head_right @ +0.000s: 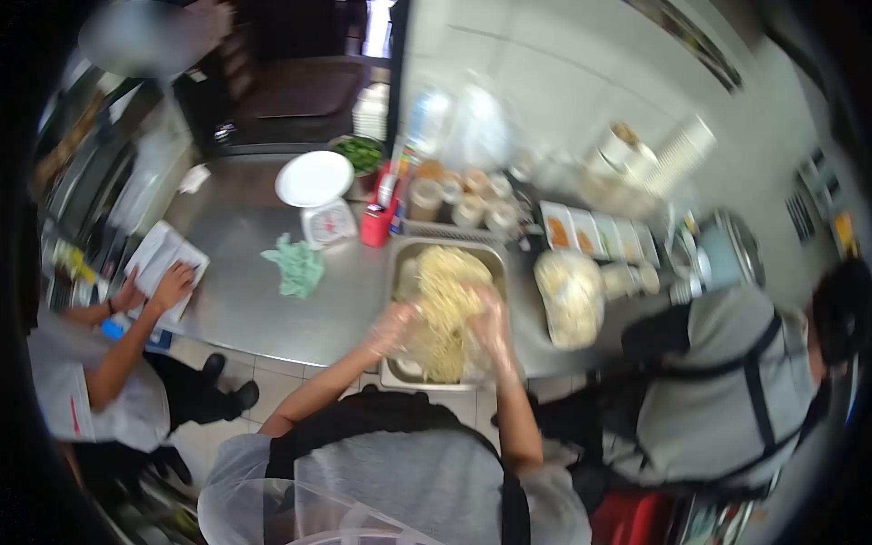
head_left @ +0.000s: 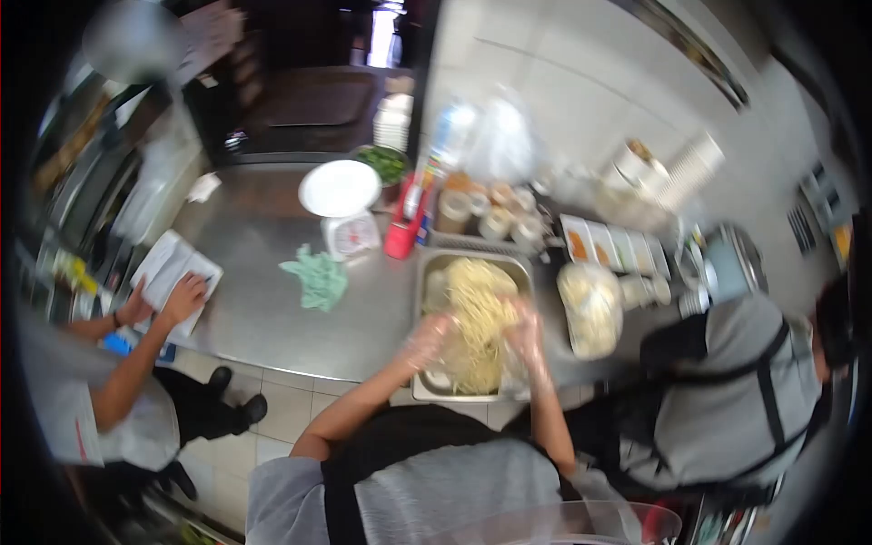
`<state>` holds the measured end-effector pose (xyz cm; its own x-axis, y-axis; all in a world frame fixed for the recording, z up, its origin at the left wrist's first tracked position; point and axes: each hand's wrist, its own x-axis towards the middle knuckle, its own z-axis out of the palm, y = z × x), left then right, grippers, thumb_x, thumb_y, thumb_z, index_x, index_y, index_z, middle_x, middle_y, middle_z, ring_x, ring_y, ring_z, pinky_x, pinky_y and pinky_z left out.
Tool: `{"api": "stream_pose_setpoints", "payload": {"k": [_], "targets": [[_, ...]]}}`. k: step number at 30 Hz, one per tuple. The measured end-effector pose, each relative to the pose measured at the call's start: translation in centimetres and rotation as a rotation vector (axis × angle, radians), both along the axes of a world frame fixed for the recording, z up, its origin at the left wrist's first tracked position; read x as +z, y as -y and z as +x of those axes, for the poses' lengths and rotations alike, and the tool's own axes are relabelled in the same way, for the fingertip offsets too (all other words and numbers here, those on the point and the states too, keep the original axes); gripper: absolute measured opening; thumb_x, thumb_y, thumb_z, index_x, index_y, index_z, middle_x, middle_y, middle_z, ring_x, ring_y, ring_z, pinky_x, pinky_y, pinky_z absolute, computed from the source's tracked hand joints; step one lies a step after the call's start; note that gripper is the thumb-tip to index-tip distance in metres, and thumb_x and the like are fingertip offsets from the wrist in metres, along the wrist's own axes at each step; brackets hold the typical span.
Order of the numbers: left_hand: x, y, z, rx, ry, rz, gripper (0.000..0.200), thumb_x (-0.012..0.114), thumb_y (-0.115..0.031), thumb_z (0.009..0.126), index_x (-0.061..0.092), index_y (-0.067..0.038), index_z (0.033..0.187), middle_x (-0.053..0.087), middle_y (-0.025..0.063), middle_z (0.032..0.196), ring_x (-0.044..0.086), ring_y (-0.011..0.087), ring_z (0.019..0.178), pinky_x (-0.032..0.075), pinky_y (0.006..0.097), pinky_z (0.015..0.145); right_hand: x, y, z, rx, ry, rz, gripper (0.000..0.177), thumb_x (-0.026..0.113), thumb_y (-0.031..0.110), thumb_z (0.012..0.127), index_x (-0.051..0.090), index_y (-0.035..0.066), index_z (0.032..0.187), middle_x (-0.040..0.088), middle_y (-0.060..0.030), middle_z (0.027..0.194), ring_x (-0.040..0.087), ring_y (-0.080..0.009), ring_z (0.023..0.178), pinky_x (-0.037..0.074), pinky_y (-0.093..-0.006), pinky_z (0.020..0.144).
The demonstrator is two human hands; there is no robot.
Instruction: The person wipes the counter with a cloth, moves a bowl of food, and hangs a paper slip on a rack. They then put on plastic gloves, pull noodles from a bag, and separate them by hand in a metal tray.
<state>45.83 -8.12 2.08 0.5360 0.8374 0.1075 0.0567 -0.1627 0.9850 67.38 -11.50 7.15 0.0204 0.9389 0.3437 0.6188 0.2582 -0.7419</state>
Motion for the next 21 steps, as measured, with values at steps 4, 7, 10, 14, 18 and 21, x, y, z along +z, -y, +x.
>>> {"api": "stream_pose_setpoints", "payload": {"k": [4, 7, 10, 14, 18, 21], "targets": [[-0.7, -0.8, 0.4, -0.020, -0.323, 0.132, 0.058, 0.056, -0.049, 0.088, 0.052, -0.002, 0.123, 0.062, 0.0191, 0.103, 0.061, 0.0316, 0.088, 0.050, 0.0404, 0.077, 4.0, -1.0, 0.6, -0.064, -0.130, 0.074, 0.037, 0.067, 0.006, 0.069, 0.062, -0.003, 0.104, 0.067, -0.0132, 0.092, 0.063, -0.0189, 0.080, 0.050, -0.0315, 0.075], [-1.9, -1.2, -0.1, -0.010, -0.402, 0.444, 0.045, 0.064, -0.027, 0.085, 0.054, -0.006, 0.123, 0.065, 0.0120, 0.101, 0.063, 0.0235, 0.087, 0.051, 0.0376, 0.077, 3.1, -0.8, 1.1, 0.020, -0.149, 0.060, 0.034, 0.062, 0.010, 0.079, 0.059, -0.002, 0.111, 0.064, -0.0135, 0.099, 0.060, -0.0213, 0.089, 0.047, -0.0312, 0.082], [2.6, -1.5, 0.0, -0.081, -0.777, 0.359, 0.051, 0.064, -0.033, 0.083, 0.052, -0.008, 0.126, 0.059, 0.0186, 0.115, 0.059, 0.0326, 0.099, 0.049, 0.0403, 0.084, 2.7, -0.1, 0.9, 0.097, 0.044, 0.065, 0.041, 0.056, 0.008, 0.083, 0.054, 0.004, 0.123, 0.057, -0.0158, 0.116, 0.054, -0.0275, 0.106, 0.042, -0.0342, 0.094], [0.7, -2.7, -1.5, 0.009, -0.273, 0.312, 0.045, 0.064, -0.022, 0.083, 0.053, -0.006, 0.124, 0.060, 0.0152, 0.116, 0.059, 0.0286, 0.104, 0.047, 0.0376, 0.089, 2.0, -0.4, 3.5, 0.249, 0.264, -0.125, 0.071, 0.064, 0.007, 0.074, 0.039, 0.015, 0.140, 0.046, -0.0153, 0.134, 0.047, -0.0354, 0.118, 0.036, -0.0449, 0.104], [4.0, -1.5, -1.6, -0.066, -0.089, -0.250, 0.039, 0.067, -0.010, 0.081, 0.057, -0.005, 0.118, 0.061, 0.0117, 0.114, 0.059, 0.0242, 0.105, 0.045, 0.0344, 0.092, 2.0, 1.2, -1.0, 0.093, 0.430, -0.336, 0.072, 0.068, 0.005, 0.070, 0.044, 0.017, 0.136, 0.034, -0.0301, 0.140, 0.045, -0.0469, 0.118, 0.042, -0.0452, 0.101], [0.6, -0.4, -0.4, -0.018, -0.107, 0.073, 0.036, 0.066, -0.009, 0.081, 0.060, -0.008, 0.117, 0.062, 0.0089, 0.111, 0.059, 0.0211, 0.098, 0.047, 0.0317, 0.087, -1.5, 1.0, -4.4, -0.057, 0.583, -0.343, 0.072, 0.070, 0.006, 0.067, 0.047, 0.017, 0.134, 0.029, -0.0345, 0.142, 0.047, -0.0512, 0.114, 0.045, -0.0460, 0.098]]}}
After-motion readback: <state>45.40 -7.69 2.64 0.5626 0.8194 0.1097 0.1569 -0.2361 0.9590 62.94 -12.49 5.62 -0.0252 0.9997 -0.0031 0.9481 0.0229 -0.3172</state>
